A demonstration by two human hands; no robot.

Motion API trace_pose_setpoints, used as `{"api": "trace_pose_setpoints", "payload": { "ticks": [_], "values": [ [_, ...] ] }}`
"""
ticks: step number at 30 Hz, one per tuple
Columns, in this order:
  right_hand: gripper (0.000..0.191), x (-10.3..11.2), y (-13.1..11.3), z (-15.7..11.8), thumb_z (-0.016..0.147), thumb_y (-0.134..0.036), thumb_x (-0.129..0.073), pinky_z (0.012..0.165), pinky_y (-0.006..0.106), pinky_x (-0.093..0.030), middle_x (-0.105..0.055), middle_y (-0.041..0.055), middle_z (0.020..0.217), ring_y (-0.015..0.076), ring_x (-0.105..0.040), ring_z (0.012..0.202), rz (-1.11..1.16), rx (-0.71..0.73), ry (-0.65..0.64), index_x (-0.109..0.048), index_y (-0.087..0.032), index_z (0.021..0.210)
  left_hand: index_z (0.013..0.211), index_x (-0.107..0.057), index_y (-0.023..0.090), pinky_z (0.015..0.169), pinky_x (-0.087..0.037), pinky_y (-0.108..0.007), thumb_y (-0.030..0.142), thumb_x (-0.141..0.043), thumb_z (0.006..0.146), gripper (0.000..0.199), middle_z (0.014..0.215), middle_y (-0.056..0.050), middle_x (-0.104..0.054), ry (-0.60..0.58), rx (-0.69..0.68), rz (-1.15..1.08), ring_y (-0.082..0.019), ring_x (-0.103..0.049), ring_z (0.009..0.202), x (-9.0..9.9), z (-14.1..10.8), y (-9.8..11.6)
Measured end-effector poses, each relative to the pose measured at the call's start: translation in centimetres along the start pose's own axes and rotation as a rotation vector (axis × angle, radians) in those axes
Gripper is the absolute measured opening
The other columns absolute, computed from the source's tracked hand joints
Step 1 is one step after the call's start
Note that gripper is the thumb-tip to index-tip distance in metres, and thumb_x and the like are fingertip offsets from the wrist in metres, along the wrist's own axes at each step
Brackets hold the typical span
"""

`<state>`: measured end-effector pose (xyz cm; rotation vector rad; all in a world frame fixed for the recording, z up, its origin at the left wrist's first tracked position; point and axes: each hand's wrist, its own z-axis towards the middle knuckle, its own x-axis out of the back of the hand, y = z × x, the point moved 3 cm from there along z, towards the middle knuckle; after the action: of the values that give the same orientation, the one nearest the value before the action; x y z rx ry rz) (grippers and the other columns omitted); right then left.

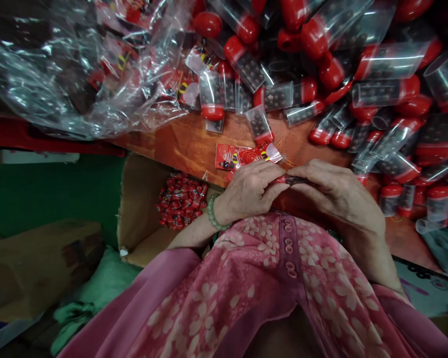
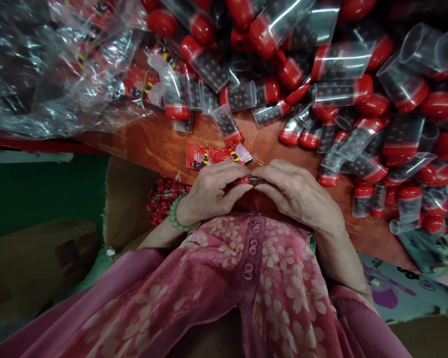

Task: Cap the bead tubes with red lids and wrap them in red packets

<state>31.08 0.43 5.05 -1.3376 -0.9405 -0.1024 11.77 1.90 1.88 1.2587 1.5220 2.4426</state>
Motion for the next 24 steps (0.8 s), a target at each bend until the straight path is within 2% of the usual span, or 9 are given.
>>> {"api": "trace_pose_setpoints", "payload": {
  "ticks": [4, 7, 9, 12, 18, 21, 24],
  "values": [
    [0.023, -0.5, 0.5, -0.4, 0.104, -0.037, -0.057, 0.083, 0.033, -0.059, -0.078, 0.0045, 0.101, 0.0196, -0.074, 0.09, 0.075, -0.042, 0.023, -0.072, -0.025, 0.118, 0.099, -0.072, 0.013, 0.071, -0.055, -0.026, 0.035, -0.059, 0.102, 0.025, 0.088, -0.007, -0.078, -0.03, -0.026, -0.001, -0.015, -0.072, 0.079, 0.6, 0.0, -0.3],
    [0.023, -0.5, 0.9, -0.7, 0.102, -0.04, -0.061, 0.079, 0.031, -0.059, -0.079, 0.0036, 0.099, 0.0187, -0.075, 0.085, 0.128, -0.085, 0.095, -0.072, -0.026, 0.117, 0.106, -0.072, 0.013, 0.074, -0.056, -0.025, 0.041, -0.07, 0.095, 0.029, 0.093, -0.007, -0.08, 0.011, 0.017, -0.053, -0.015, -0.074, 0.082, 1.2, 0.0, -0.5],
    [0.022, -0.6, 1.1, -0.8, 0.1, -0.039, -0.064, 0.077, 0.03, -0.058, -0.079, 0.003, 0.097, 0.018, -0.075, 0.082, 0.144, -0.099, 0.128, -0.072, -0.025, 0.115, 0.103, -0.073, 0.014, 0.072, -0.054, -0.023, 0.04, -0.072, 0.094, 0.027, 0.089, -0.005, -0.079, 0.003, 0.053, -0.107, -0.013, -0.073, 0.077, 1.4, 0.2, -0.6],
    [0.017, -0.8, 1.0, -1.0, 0.1, -0.035, -0.066, 0.077, 0.03, -0.058, -0.079, 0.0025, 0.096, 0.018, -0.075, 0.082, 0.124, -0.085, 0.157, -0.073, -0.026, 0.112, 0.098, -0.074, 0.014, 0.065, -0.05, -0.021, 0.034, -0.064, 0.099, 0.022, 0.08, -0.003, -0.076, -0.07, 0.065, -0.162, -0.01, -0.069, 0.069, 1.4, 0.6, -0.5],
    [0.016, -1.2, 1.5, -1.1, 0.096, -0.032, -0.072, 0.072, 0.026, -0.056, -0.08, 0.0005, 0.094, 0.0154, -0.074, 0.076, 0.22, -0.082, 0.208, -0.074, -0.024, 0.11, 0.095, -0.075, 0.015, 0.07, -0.05, -0.023, 0.039, -0.046, 0.107, 0.039, 0.082, -0.005, -0.077, -0.255, 0.151, -0.219, -0.012, -0.07, 0.072, 1.5, 1.7, -0.5],
    [0.015, -1.5, 1.7, -1.1, 0.095, -0.03, -0.072, 0.07, 0.025, -0.056, -0.08, -0.0001, 0.093, 0.0151, -0.074, 0.075, 0.231, -0.114, 0.256, -0.074, -0.024, 0.109, 0.101, -0.075, 0.014, 0.072, -0.051, -0.025, 0.048, -0.062, 0.098, 0.037, 0.087, -0.007, -0.078, -0.29, 0.149, -0.232, -0.015, -0.071, 0.075, 1.6, 1.7, -0.4],
    [0.014, -1.9, 1.4, -1.1, 0.095, -0.029, -0.072, 0.07, 0.026, -0.057, -0.08, 0.0003, 0.093, 0.0154, -0.074, 0.075, 0.227, -0.136, 0.297, -0.074, -0.024, 0.109, 0.102, -0.074, 0.014, 0.073, -0.049, -0.025, 0.048, -0.076, 0.088, 0.037, 0.089, -0.006, -0.078, -0.239, 0.204, -0.198, -0.016, -0.07, 0.077, 1.7, 1.5, -0.4]
  ]
}}
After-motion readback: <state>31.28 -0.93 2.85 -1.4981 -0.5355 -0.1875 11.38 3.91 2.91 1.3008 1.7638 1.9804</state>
